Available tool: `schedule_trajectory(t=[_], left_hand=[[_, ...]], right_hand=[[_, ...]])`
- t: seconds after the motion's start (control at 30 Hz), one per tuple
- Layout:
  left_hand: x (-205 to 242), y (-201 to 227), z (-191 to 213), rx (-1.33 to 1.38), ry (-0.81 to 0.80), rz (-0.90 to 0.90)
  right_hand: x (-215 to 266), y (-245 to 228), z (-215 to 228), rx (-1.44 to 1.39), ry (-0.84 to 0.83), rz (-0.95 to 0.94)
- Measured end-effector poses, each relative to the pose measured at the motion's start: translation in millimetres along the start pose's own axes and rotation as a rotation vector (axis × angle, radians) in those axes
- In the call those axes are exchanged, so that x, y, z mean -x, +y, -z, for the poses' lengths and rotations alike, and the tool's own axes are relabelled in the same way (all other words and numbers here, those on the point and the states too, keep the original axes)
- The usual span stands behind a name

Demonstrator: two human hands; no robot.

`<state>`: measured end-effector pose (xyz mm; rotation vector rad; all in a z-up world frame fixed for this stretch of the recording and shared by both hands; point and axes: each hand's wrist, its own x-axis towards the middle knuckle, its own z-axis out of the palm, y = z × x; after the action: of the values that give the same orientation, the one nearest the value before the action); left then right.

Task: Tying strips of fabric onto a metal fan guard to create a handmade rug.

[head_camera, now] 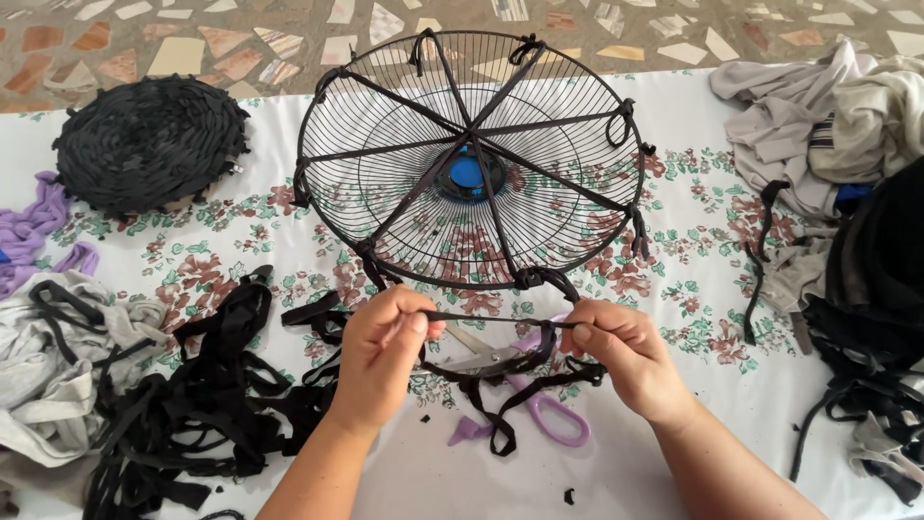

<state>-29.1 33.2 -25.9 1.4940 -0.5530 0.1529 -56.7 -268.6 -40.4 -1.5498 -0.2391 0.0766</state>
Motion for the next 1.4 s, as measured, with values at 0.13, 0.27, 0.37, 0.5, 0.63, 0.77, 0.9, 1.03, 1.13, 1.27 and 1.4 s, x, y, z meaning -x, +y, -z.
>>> schedule_trajectory(t=[0.13, 0.27, 0.37, 0.5, 0.63, 0.77, 0.9, 1.03, 1.13, 1.27, 1.4], left_hand=[[-4, -2, -2, 0.332, 0.005, 0.120], [1, -4, 11, 0.931, -0.151, 0.387], [7, -24, 18, 0.966, -0.216, 0.451], [0, -19, 17, 0.597, -0.025, 0.203], [-6, -12, 14, 0.151, 0.199, -0.102], [-12, 3, 10, 0.059, 0.426, -0.170], [-11, -5, 15, 0.218, 0.142, 0.094], [-16, 25, 5, -0.031, -0.253, 0.420], [-13, 32, 2, -0.251, -0.613, 0.349], [-11, 40, -16, -0.143, -0.598, 0.164], [-5, 35, -50, -0.010, -0.270, 0.245]], right_hand=[[-2, -1, -1, -0.025, -0.028, 0.102], [-7, -29, -11, -0.405, -0.066, 0.077], [-7, -26, -6, -0.611, -0.077, -0.107], [-11, -20, -3, -0.489, -0.005, -0.362], [-7, -6, 9, -0.399, 0.005, -0.367], [-6, 2, 10, -0.322, -0.118, -0.230], [-11, -24, -8, -0.290, -0.224, 0.017], [-8, -18, -2, -0.147, -0.181, 0.060], [2, 2, 7, -0.069, -0.115, -0.010], [6, -10, -2, -0.162, -0.139, -0.056], [2, -38, -24, 0.093, -0.172, 0.086]])
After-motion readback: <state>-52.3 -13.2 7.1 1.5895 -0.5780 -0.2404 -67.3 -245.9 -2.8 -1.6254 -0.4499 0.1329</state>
